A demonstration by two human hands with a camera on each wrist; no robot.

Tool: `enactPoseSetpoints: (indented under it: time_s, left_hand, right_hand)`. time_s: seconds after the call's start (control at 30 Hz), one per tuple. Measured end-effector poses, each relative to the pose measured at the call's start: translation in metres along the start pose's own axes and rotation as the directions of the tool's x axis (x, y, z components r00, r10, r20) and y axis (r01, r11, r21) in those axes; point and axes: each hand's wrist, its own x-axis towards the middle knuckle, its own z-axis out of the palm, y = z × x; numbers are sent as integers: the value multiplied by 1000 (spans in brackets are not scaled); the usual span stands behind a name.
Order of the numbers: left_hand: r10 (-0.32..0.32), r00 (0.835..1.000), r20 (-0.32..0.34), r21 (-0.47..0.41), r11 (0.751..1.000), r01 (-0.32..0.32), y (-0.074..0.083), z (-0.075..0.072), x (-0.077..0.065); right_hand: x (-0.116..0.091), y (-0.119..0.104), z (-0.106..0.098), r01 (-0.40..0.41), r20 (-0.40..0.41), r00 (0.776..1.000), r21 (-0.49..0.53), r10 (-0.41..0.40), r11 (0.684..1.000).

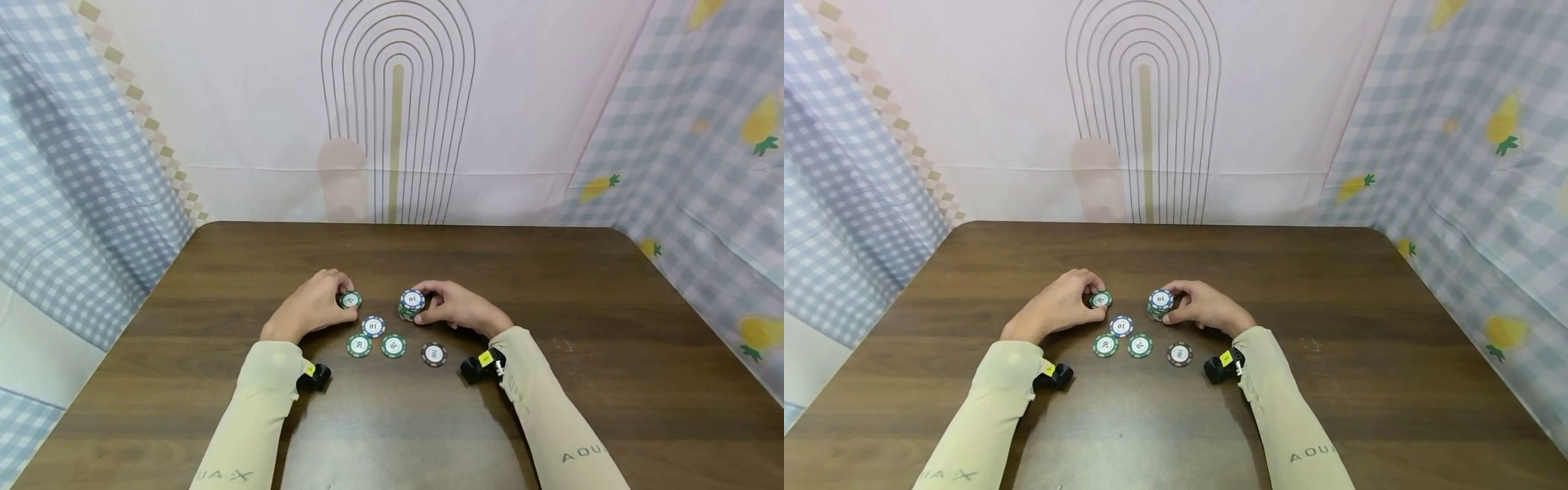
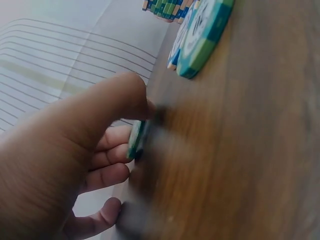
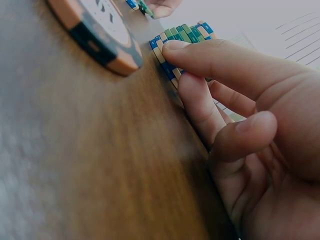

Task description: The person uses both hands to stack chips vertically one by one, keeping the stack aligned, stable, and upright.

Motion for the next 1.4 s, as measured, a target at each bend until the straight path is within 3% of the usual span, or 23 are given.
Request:
enactPoseSetpoints:
  time_s: [0.27, 0.83, 1.0, 1.4]
  left_hand:
    - [-28, 999, -26, -25, 999, 28, 0, 2, -1]
    - [-14, 1000, -6, 112, 994, 15, 8, 3, 1]
    - [1, 1000, -12, 97, 995, 0, 14, 3, 4]
    - [105, 994, -14, 169, 980, -102, 20, 10, 8]
  right_hand:
    - [1, -1, 1, -11, -4, 1000, 6, 11, 1000]
    - [0, -1, 1, -24, 3, 1000, 20, 24, 1000]
    - [-1, -1, 1, -22, -1, 1000, 21, 22, 1000]
    - [-1, -2, 0, -33, -1, 999, 16, 33, 999]
